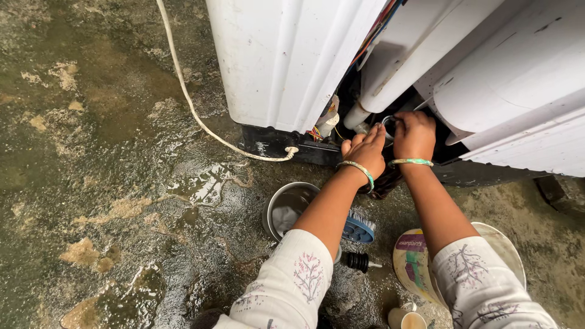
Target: The person works on the interior components of a washing machine, handling a metal container, a blue plastic part, and wires while pouring water.
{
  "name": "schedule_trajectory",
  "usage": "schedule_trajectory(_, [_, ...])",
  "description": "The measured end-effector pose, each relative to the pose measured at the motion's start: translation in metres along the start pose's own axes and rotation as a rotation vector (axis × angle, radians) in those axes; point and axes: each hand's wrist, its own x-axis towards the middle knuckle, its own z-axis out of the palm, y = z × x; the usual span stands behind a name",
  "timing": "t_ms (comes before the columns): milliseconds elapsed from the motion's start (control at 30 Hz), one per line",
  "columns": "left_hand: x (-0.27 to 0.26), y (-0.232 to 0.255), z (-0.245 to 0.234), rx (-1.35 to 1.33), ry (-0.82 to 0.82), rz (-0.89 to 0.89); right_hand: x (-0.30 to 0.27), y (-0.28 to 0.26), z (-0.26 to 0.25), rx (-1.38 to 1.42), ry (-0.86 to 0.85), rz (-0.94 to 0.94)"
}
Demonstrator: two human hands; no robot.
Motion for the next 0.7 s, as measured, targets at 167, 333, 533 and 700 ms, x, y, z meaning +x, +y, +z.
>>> schedule_trajectory(167, [-0.002,0.003,-0.005,0.005,-0.033,-0.015,0.003,-0.015,-0.013,-0.089,-0.103,-0.183])
schedule_trajectory(333, [-0.002,0.007,-0.009,-0.004,-0.039,-0.025,0.013,-0.020,-0.032,-0.107,-0.190,-0.380])
schedule_trajectory(533, [-0.003,0.005,-0.011,-0.030,-0.044,-0.018,0.021,-0.032,-0.017,-0.307,-0.205,-0.257])
schedule_trajectory(700, [-0.001,0.005,-0.008,-0.025,-0.041,-0.024,0.030,-0.019,-0.034,0.061,-0.270,-0.315])
